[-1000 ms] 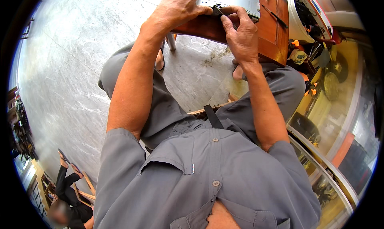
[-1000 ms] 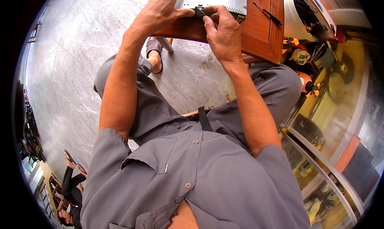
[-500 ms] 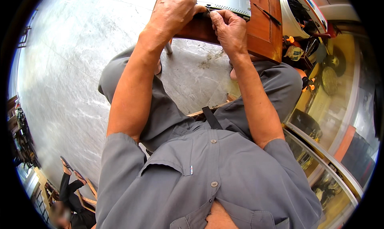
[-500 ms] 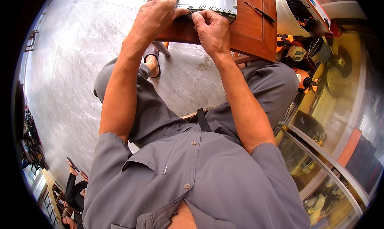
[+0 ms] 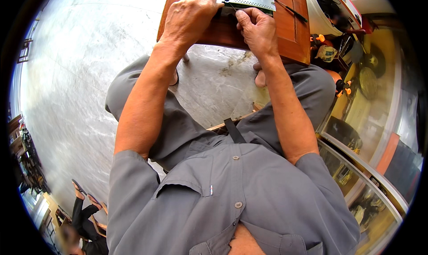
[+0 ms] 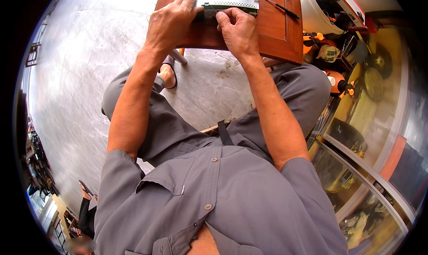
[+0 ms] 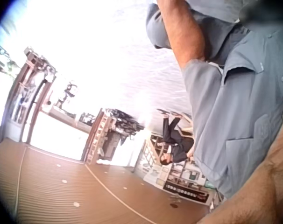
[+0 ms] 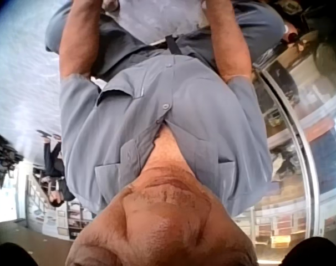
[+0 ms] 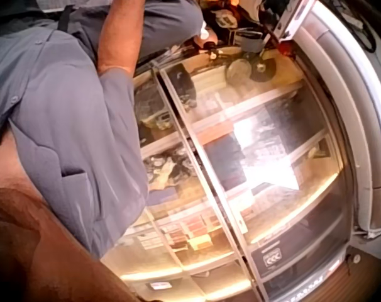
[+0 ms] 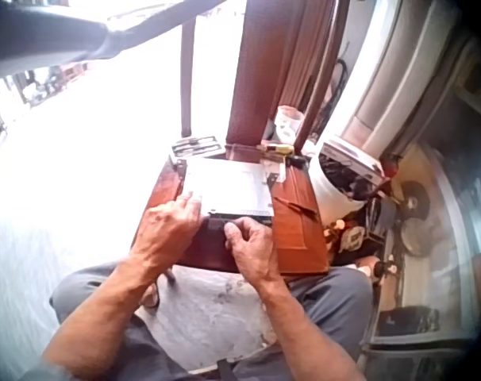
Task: The person sits at a wooden table and uses a screwdriver to remove screws from a silver electronic device. They open the casing to reveal a green circuit board, then continue to unscrew and adjust components on the board.
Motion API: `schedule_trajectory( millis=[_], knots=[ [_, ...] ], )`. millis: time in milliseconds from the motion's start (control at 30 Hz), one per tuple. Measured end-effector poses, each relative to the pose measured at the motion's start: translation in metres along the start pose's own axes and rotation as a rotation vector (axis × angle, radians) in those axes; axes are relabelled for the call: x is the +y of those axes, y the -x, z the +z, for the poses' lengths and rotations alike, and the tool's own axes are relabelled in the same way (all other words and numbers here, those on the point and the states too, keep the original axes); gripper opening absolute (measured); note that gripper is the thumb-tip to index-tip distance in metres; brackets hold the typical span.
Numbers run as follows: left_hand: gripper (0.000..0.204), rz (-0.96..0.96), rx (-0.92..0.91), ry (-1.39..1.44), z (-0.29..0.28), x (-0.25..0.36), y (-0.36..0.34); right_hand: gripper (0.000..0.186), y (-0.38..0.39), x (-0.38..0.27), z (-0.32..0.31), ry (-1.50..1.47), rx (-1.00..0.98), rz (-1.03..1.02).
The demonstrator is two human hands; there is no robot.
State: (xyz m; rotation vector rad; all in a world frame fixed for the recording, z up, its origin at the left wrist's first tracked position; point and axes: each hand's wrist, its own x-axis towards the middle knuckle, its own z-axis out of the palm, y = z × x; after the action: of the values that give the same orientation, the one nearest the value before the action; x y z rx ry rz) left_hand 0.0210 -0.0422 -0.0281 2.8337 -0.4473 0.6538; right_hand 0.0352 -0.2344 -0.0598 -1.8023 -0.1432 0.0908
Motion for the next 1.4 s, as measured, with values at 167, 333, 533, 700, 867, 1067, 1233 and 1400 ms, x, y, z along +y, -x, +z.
schedule_trajectory(
  millis=[167,333,533,700,867,1067,1233,1400],
  knots=[
    [0.029,-0.013,0.137,-0.02,0.013,0.0,0.004,0.024,0.006,-0.008,-0.026,0.069,-0.042,0.018],
    [0.022,0.076,0.3,-0.061,0.022,-0.008,0.004,0.034,0.001,-0.006,-0.081,0.206,0.041,0.007],
    [0.021,0.062,0.303,-0.011,0.018,-0.001,0.001,0.031,-0.044,-0.013,-0.111,0.204,0.06,-0.012],
    [0.02,0.073,0.368,0.011,0.024,-0.006,0.004,0.031,-0.076,-0.029,-0.096,0.348,-0.068,0.07],
    [0.023,-0.078,0.275,0.172,0.01,0.009,0.002,0.028,-0.08,-0.02,-0.101,0.088,-0.132,0.268],
    [0.042,-0.235,0.166,0.353,0.003,-0.002,0.003,0.033,-0.094,-0.006,-0.103,0.077,-0.196,0.28],
    [0.048,-0.41,0.09,0.671,0.005,-0.015,0.0,0.032,-0.087,-0.013,-0.094,0.169,-0.153,0.199],
    [0.049,-0.468,0.126,0.642,0.013,-0.018,-0.004,0.039,-0.085,-0.01,-0.098,0.251,-0.147,0.127]
  ],
)
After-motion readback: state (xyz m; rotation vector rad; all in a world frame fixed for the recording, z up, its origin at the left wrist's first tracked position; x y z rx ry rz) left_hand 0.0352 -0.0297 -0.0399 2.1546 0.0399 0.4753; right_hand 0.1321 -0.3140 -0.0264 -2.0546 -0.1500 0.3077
